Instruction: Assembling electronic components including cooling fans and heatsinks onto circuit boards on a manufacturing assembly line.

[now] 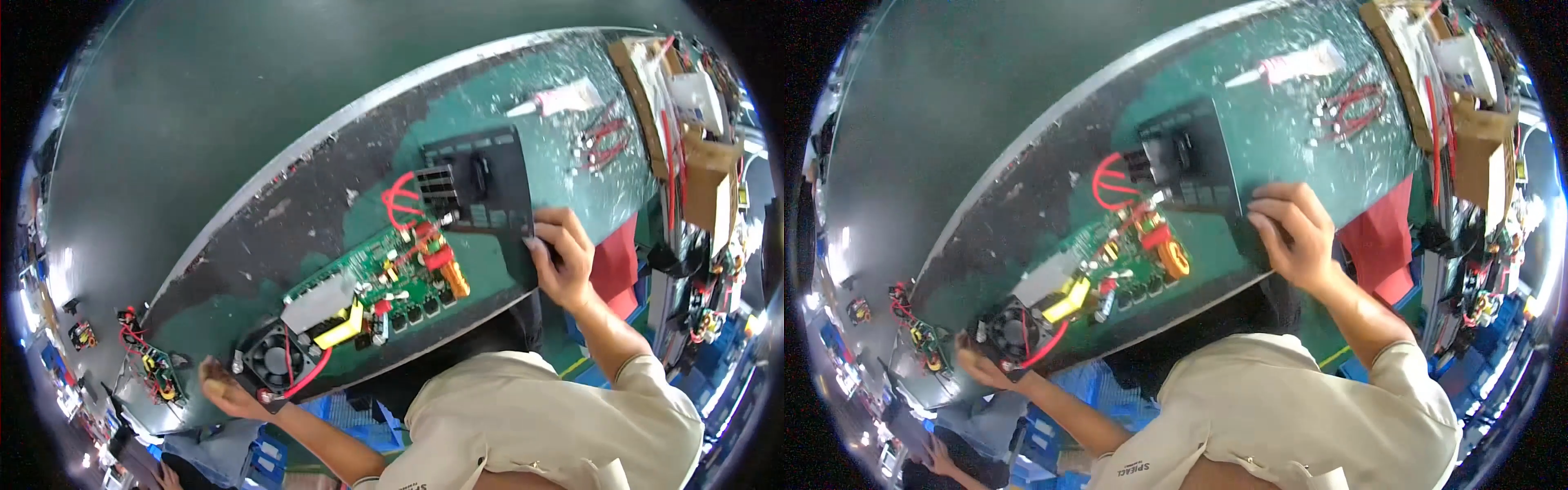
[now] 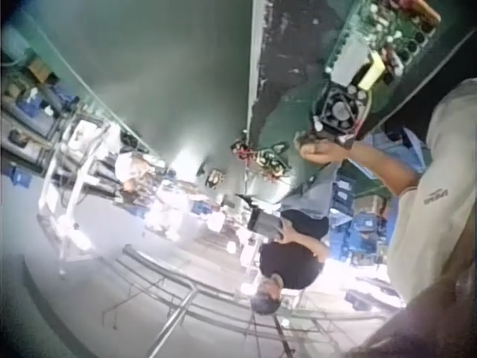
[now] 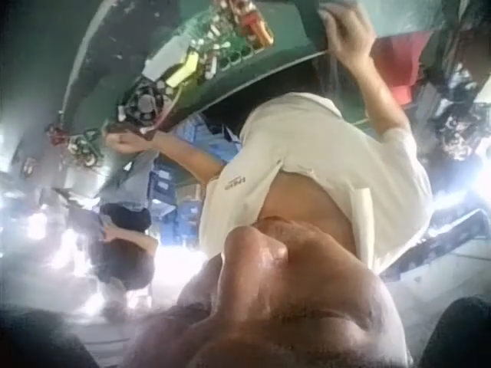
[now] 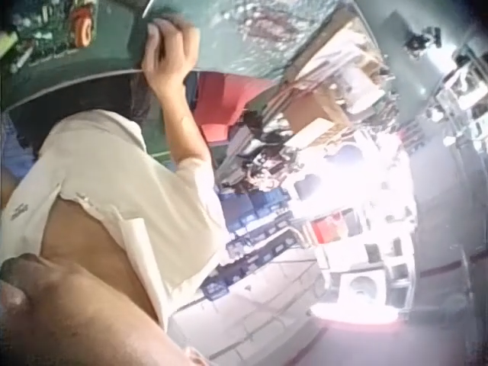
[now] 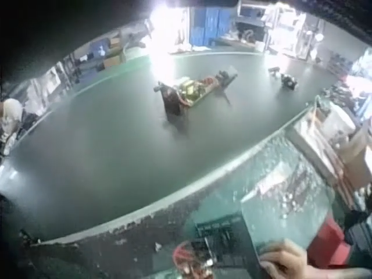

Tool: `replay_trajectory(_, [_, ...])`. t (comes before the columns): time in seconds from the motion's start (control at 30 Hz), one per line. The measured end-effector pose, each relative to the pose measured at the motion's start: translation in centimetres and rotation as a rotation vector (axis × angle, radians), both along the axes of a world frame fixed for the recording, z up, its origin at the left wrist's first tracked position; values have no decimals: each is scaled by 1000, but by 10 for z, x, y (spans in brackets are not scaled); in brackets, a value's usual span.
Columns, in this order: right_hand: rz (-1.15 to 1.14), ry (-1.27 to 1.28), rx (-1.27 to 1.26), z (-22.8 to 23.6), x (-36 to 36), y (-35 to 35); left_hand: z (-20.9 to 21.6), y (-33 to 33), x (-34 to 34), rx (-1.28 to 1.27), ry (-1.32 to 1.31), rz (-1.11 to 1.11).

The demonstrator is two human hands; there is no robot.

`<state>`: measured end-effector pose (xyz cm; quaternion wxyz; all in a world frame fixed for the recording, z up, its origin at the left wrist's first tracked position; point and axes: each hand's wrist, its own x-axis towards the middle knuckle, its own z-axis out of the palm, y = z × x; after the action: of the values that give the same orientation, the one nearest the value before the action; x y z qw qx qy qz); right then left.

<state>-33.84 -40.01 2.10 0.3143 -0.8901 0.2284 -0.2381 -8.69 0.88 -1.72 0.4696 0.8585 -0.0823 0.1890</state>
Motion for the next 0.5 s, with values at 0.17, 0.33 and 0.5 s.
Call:
replay_trajectory(0.17, [65, -105, 95, -15, -13, 10, 29, -38, -30, -212, -122, 288])
replay_trajectory(0.33, [327, -103, -138, 7, 8, 53, 93, -128, -118, 398, -353, -520])
replay_trajectory(0.5, [284, -7, -181, -15, 30, 65, 58, -169, -101, 811, -288, -562])
